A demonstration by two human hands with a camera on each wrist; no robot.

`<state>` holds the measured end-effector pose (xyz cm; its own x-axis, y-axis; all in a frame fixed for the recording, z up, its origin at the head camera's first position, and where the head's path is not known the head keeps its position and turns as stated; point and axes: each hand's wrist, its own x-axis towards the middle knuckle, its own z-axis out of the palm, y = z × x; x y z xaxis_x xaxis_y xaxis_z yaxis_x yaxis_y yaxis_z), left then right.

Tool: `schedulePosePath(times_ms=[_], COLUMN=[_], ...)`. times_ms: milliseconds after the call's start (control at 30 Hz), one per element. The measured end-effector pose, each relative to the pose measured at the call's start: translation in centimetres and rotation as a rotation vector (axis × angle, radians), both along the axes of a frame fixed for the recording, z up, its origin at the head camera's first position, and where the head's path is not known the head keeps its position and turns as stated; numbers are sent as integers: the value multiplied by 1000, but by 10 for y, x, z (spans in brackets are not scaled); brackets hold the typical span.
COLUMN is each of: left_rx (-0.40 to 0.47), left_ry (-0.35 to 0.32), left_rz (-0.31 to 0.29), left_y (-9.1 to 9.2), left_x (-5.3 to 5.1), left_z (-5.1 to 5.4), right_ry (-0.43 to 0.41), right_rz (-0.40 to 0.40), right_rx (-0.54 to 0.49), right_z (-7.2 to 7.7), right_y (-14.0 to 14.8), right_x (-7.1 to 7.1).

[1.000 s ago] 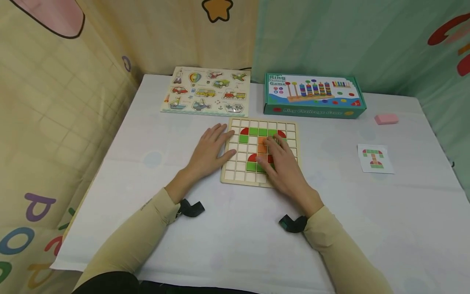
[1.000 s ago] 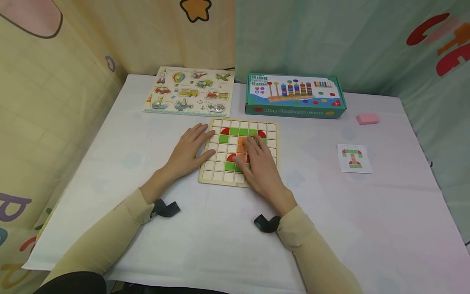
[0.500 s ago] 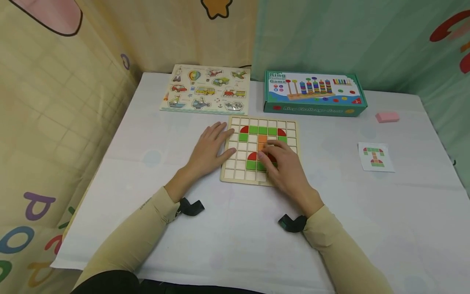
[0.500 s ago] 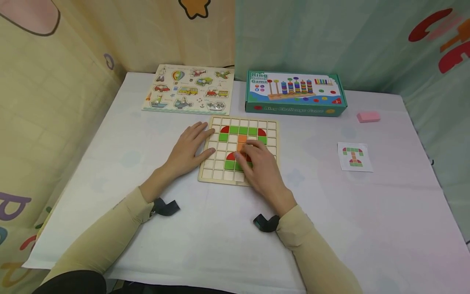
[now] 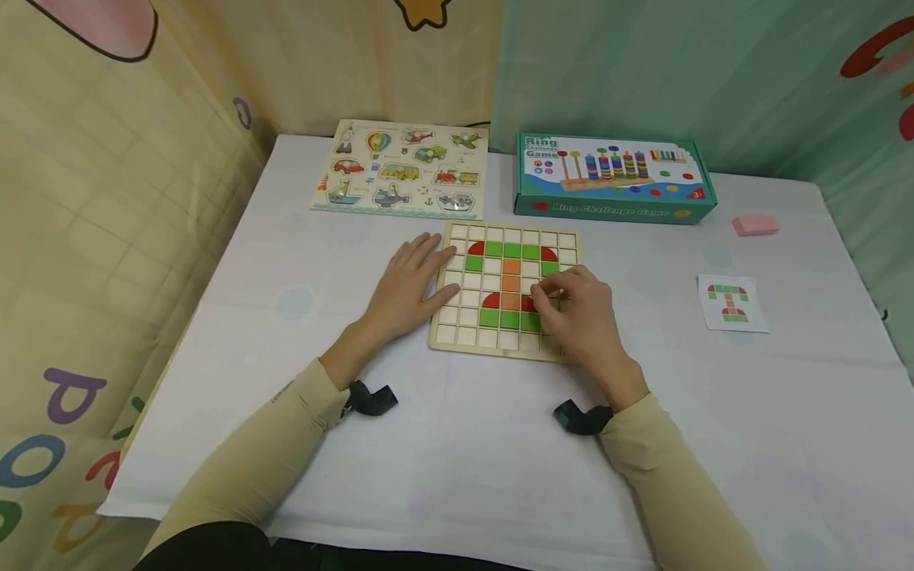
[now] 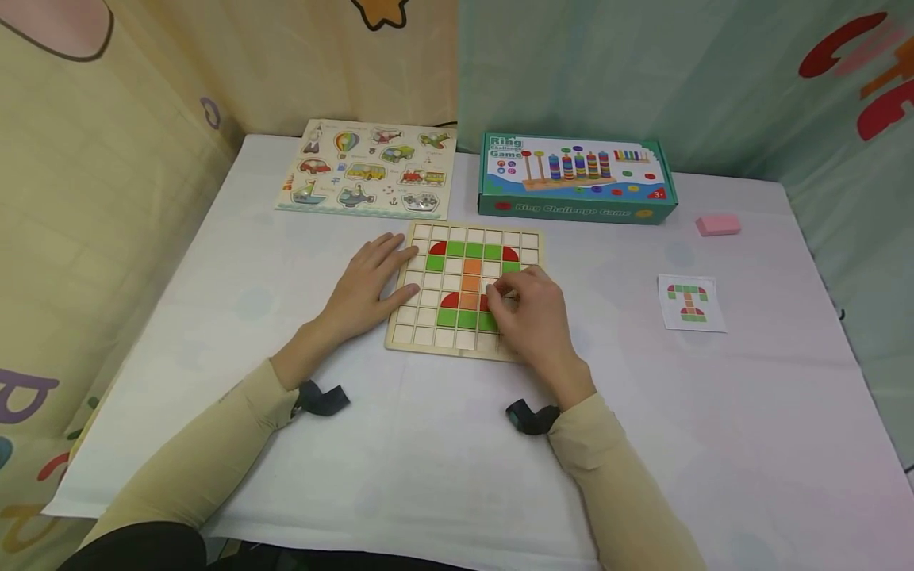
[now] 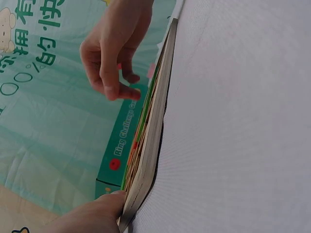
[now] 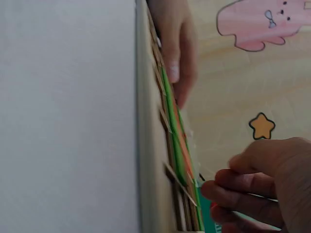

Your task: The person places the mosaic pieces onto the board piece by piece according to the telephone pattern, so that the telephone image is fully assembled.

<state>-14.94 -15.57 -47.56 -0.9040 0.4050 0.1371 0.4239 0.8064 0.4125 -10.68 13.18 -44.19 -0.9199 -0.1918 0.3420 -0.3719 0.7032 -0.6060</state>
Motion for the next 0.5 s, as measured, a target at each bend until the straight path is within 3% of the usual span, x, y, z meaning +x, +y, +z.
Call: schedulePosePath(times_ms=[133,333,400,500], left_rx=[-4,-7,-6,-3], left_ry=[-2,-8,-10,-9], left_rz=[1,5,5,3], left_y=[1,1,1,1], left_x=[0,0,0,0], left_z=[0,1,1,2], right_ry=[-131,-349,-350,-263], right_rz=[7,86,87,16], right_rx=[33,43,19,-44], right_z=[8,12,11,9], right_y=[14,20,20,22], right_x=[-2,-5,-5,-6])
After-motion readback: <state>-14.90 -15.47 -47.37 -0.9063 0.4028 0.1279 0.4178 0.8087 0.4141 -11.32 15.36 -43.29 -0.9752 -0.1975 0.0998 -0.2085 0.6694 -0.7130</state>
